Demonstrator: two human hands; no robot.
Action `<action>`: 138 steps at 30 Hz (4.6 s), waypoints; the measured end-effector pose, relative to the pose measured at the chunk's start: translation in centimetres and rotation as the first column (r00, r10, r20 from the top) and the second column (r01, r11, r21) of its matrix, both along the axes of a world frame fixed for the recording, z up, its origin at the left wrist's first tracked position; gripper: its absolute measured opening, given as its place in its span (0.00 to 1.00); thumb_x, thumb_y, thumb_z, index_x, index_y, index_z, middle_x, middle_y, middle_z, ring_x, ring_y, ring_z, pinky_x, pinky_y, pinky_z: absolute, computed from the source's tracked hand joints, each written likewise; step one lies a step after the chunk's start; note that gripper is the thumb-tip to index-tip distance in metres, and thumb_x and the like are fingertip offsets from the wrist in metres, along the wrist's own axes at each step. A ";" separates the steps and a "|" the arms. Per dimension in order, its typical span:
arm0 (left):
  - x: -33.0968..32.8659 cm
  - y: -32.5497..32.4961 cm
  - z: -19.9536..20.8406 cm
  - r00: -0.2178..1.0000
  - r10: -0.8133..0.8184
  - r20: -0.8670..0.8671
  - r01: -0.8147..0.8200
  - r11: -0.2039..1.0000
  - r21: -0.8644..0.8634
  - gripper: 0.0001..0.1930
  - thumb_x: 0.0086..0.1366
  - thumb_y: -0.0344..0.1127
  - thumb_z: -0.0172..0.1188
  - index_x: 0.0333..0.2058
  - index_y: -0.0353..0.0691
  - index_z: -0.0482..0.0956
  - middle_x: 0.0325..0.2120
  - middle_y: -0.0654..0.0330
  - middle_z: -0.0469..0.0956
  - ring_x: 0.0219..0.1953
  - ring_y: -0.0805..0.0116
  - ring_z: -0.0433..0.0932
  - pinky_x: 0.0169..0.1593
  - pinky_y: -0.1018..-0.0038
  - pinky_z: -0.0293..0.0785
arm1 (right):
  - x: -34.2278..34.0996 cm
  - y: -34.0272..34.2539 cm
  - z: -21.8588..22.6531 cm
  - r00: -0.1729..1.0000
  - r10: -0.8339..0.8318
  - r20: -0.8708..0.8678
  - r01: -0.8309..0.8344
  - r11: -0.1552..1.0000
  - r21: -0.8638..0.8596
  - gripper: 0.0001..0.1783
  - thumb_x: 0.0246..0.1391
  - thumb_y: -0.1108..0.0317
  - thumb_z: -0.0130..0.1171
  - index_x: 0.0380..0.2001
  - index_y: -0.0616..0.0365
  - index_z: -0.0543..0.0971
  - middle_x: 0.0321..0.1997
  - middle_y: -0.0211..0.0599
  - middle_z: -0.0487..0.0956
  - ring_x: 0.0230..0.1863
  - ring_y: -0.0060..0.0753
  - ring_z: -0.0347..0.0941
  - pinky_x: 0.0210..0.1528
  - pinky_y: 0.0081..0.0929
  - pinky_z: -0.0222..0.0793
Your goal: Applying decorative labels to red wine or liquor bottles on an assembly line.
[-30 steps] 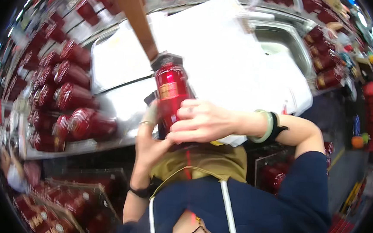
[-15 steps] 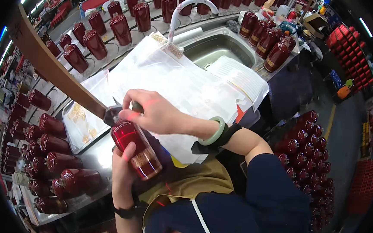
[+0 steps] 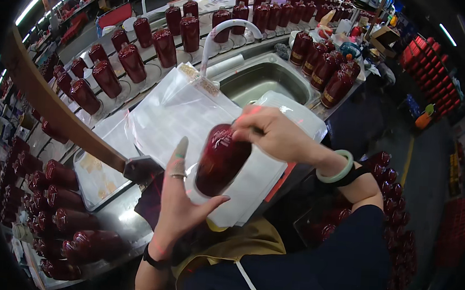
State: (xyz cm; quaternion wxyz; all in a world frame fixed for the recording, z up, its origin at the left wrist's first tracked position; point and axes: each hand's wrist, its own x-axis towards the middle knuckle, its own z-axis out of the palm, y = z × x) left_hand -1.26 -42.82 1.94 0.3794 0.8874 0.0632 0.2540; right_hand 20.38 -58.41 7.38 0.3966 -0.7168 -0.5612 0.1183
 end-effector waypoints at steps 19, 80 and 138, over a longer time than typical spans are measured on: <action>-8.1 8.1 -5.8 0.846 0.521 0.113 -0.522 0.853 -0.022 0.15 0.59 0.15 0.59 0.44 0.31 0.84 0.52 0.47 0.80 0.52 0.56 0.81 0.57 0.65 0.76 | 43.0 6.1 -8.4 0.351 -0.837 0.420 0.864 0.462 0.199 0.16 0.63 0.52 0.61 0.43 0.50 0.86 0.49 0.51 0.81 0.52 0.59 0.78 0.52 0.52 0.73; -18.8 7.3 -15.4 -0.150 0.988 0.048 -0.930 -0.125 -0.346 0.40 0.46 0.39 0.82 0.54 0.27 0.71 0.51 0.46 0.74 0.54 0.54 0.74 0.60 0.60 0.69 | 0.3 6.2 -3.5 0.964 -0.030 0.265 0.004 0.995 0.096 0.21 0.58 0.82 0.59 0.55 0.62 0.77 0.48 0.44 0.79 0.37 0.35 0.73 0.39 0.28 0.69; 4.4 47.4 -11.1 0.270 0.957 0.107 -0.731 0.275 -0.625 0.46 0.39 0.45 0.83 0.55 0.32 0.70 0.49 0.47 0.80 0.51 0.54 0.81 0.56 0.62 0.75 | 12.3 -11.7 -5.9 0.658 -0.752 -0.029 0.726 0.624 0.290 0.12 0.74 0.64 0.52 0.40 0.63 0.73 0.44 0.27 0.72 0.48 0.21 0.66 0.57 0.20 0.61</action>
